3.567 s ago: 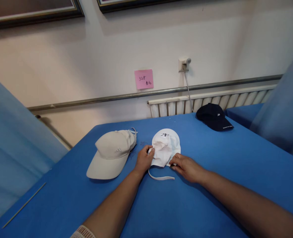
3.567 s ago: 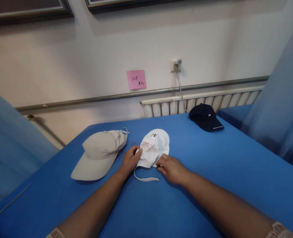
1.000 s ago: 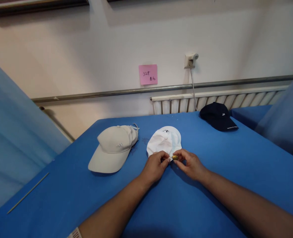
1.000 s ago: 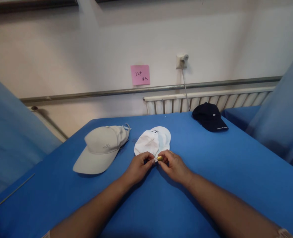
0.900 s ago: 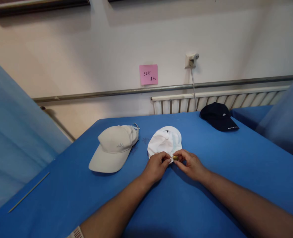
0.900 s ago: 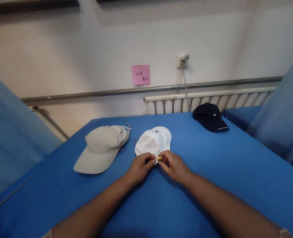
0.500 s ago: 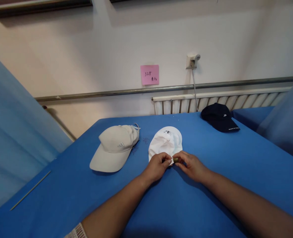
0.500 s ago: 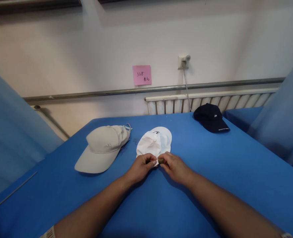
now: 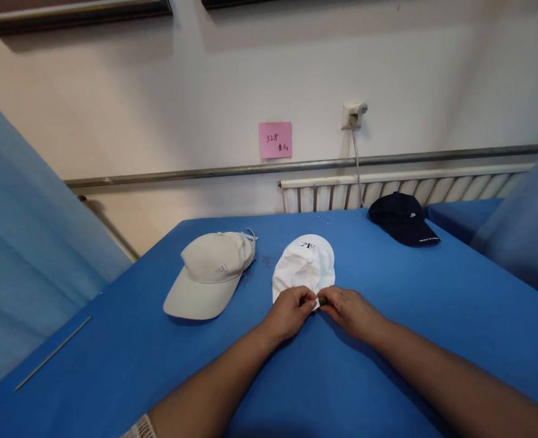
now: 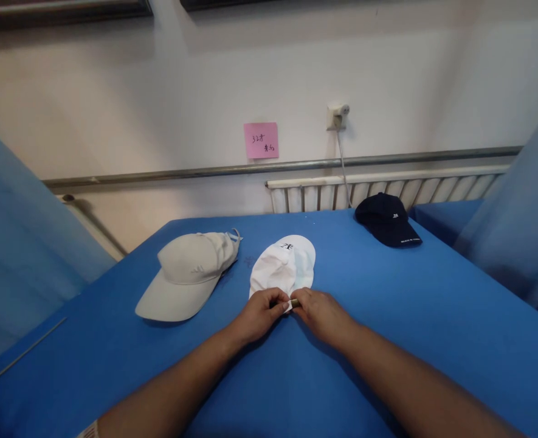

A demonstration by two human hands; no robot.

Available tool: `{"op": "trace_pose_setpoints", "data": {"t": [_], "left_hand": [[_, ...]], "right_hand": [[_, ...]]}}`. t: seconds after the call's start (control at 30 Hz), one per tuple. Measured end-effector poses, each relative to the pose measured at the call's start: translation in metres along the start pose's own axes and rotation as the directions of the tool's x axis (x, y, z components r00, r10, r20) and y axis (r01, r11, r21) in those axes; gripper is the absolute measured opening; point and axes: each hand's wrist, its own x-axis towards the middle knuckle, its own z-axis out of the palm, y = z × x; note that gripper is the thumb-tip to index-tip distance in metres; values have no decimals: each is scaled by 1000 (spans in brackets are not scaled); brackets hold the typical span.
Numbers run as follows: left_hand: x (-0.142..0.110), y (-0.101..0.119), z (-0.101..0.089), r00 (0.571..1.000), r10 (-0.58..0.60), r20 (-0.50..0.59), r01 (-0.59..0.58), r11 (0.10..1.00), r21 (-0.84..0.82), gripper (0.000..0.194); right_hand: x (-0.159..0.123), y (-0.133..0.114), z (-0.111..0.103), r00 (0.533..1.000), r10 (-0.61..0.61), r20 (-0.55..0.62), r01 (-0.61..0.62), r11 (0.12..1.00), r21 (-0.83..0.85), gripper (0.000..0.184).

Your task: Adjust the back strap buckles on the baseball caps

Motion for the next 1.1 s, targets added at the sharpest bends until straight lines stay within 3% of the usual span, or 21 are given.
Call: {"op": "trace_pose_setpoints", "data": {"t": [0.27,0.53,0.87,1.1], "left_hand": [[3,-7,4,997,-55,-49,49,990,-130,14],[1,-1,1,999,-47,-24,46,998,-49,15],[1,1,6,990,13,-143,-20,999,-43,12],[-7,14,-7,993,101,-55,-95,991,98,18]], "right_hand": [[0,0,-1,999,-6,-50,5,1000,-19,15],[-1,6,0,997,-74,-32,74,997,10,17],[0,3,0,985,-119,-127,127,990,60,12],[-1,9,1,976,-88,-198,119,982,149,14]]}}
